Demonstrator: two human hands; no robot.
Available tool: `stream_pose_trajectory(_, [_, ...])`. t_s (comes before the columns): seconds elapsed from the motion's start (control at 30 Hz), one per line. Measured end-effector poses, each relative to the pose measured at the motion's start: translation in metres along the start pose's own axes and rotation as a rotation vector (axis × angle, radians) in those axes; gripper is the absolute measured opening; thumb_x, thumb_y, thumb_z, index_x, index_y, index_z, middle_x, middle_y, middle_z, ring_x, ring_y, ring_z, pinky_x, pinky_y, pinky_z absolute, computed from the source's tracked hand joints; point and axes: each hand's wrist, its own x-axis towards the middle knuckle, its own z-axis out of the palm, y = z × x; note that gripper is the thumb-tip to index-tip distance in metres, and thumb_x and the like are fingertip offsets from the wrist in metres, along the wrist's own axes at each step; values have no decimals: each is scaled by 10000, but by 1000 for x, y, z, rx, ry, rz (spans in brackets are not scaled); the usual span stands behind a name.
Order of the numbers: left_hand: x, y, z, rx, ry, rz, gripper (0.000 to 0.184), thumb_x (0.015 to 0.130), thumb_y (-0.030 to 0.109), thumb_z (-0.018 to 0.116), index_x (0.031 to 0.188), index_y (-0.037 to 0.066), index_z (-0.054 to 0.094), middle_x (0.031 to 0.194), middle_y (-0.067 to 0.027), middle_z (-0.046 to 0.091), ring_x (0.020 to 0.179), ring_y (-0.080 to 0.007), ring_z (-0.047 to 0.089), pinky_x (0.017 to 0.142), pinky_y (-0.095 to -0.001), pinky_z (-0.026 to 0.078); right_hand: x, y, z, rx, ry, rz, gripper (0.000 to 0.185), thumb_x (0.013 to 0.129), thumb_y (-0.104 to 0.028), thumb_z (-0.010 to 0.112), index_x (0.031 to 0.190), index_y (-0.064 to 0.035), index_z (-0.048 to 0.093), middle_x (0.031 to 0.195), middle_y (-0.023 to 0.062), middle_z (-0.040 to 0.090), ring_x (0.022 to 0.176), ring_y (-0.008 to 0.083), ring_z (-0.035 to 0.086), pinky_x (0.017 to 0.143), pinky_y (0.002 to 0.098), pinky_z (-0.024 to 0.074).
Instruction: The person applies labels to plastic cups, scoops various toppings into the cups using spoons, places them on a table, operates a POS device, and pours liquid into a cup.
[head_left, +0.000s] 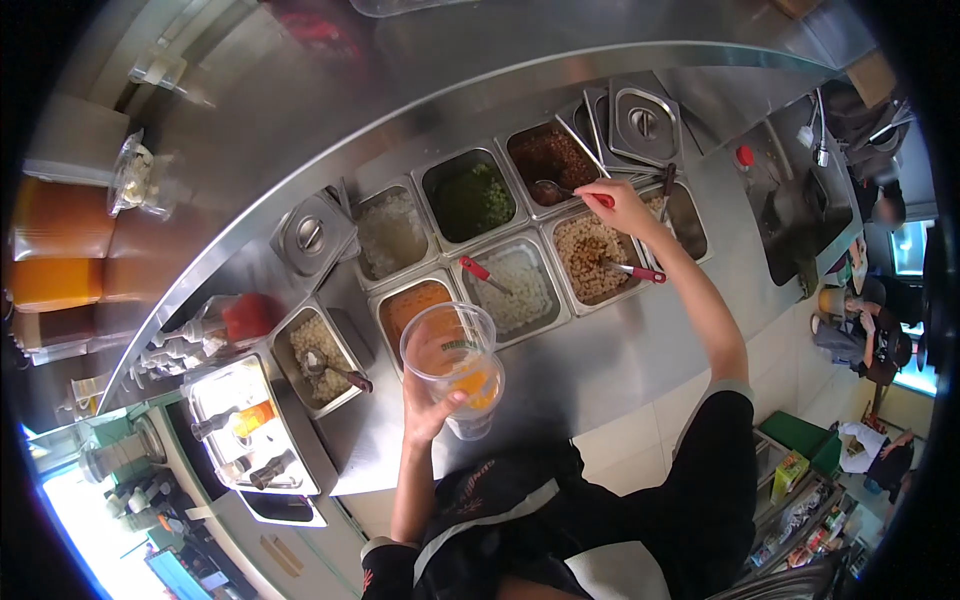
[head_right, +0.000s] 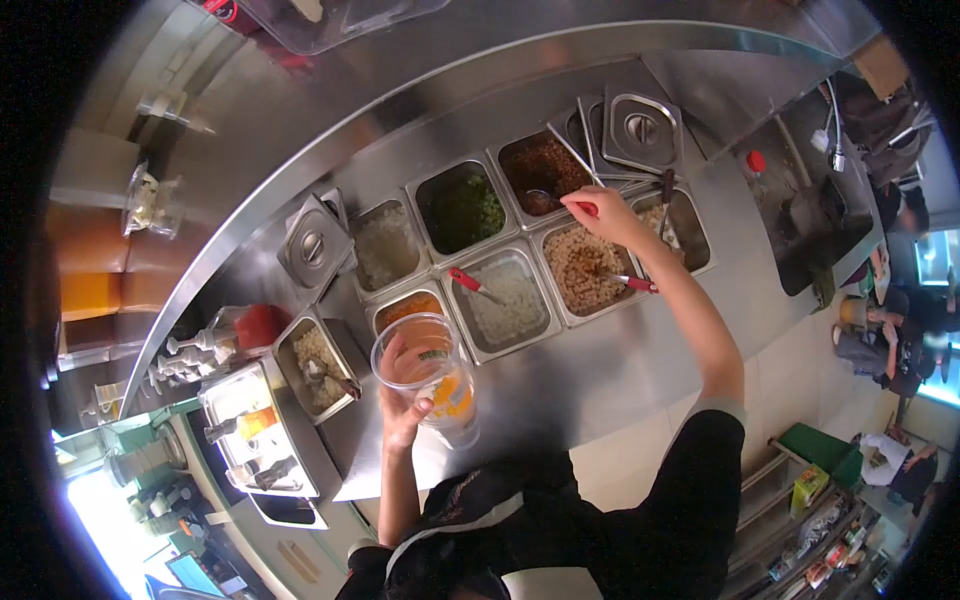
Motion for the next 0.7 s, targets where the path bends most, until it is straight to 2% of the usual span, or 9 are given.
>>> stream_pose_trajectory(0.13, [2, 5, 6, 1, 24, -9, 970, 577, 312, 751, 1282, -4, 165, 1151, -191, 405, 1033, -302, 467, 867, -413, 396, -3, -8, 1, -179, -6, -77, 179, 745, -101, 570, 919, -73, 599, 718, 84, 521, 584, 252, 519, 521, 327, 432])
stream_pose_trajectory(0.2, [2, 7, 7, 22, 27, -5, 974, 576, 329, 750, 1281, -5, 167, 1151, -191, 406, 1033, -303, 468, 867, -414, 396, 1, -5, 6, -343, 33, -262, 193, 729, -94, 568, 920, -82, 591, 728, 77, 507, 629, 247, 521, 543, 337, 432])
stream_pose_trajectory(0.23, [3, 7, 7, 37, 29, -1, 979, 574, 345, 749, 1280, -6, 170, 1150, -191, 407, 1034, -304, 469, 866, -414, 396, 5, -2, 9, -342, 40, -257, 193, 729, -94, 568, 920, -82, 591, 728, 77, 507, 629, 247, 521, 543, 337, 432])
stream_pose_trajectory(0.3, [5, 9, 9, 65, 31, -4, 992, 572, 395, 735, 1289, 7, 171, 1151, -192, 406, 1033, -307, 471, 863, -417, 399, 12, 5, 15, -468, -21, -289, 137, 714, -94, 560, 850, -82, 581, 722, 72, 491, 669, 250, 518, 578, 348, 432])
stream_pose_trajectory(0.33, [6, 10, 10, 86, 42, -5, 1007, 571, 445, 722, 1299, 20, 171, 1152, -192, 406, 1033, -310, 473, 860, -421, 401, 11, 10, 19, -466, -15, -285, 137, 714, -94, 560, 850, -82, 581, 722, 72, 491, 669, 250, 518, 578, 348, 432])
stream_pose_trajectory(0.43, [7, 13, 9, 86, 37, 10, 1015, 570, 480, 708, 1305, 35, 169, 1158, -194, 403, 1044, -309, 465, 849, -421, 407, 13, 17, 34, -418, -204, -274, 44, 726, -111, 545, 732, -69, 537, 706, 85, 478, 680, 264, 519, 599, 356, 433])
stream_pose_trajectory(0.53, [8, 12, 5, -7, 32, 30, 981, 595, 404, 722, 1298, 19, 157, 1149, -202, 415, 1032, -315, 475, 870, -416, 393, 14, 13, 29, -363, -244, -259, 61, 738, -123, 543, 725, -64, 541, 712, 91, 481, 685, 269, 525, 597, 363, 432])
stream_pose_trajectory(0.7, [10, 6, 5, -40, 60, 0, 980, 594, 410, 724, 1298, 26, 160, 1159, -204, 397, 1039, -323, 467, 856, -424, 405, 19, 1, 20, -284, -331, -217, 85, 743, -129, 545, 722, -46, 551, 697, 101, 496, 667, 283, 532, 591, 374, 433])
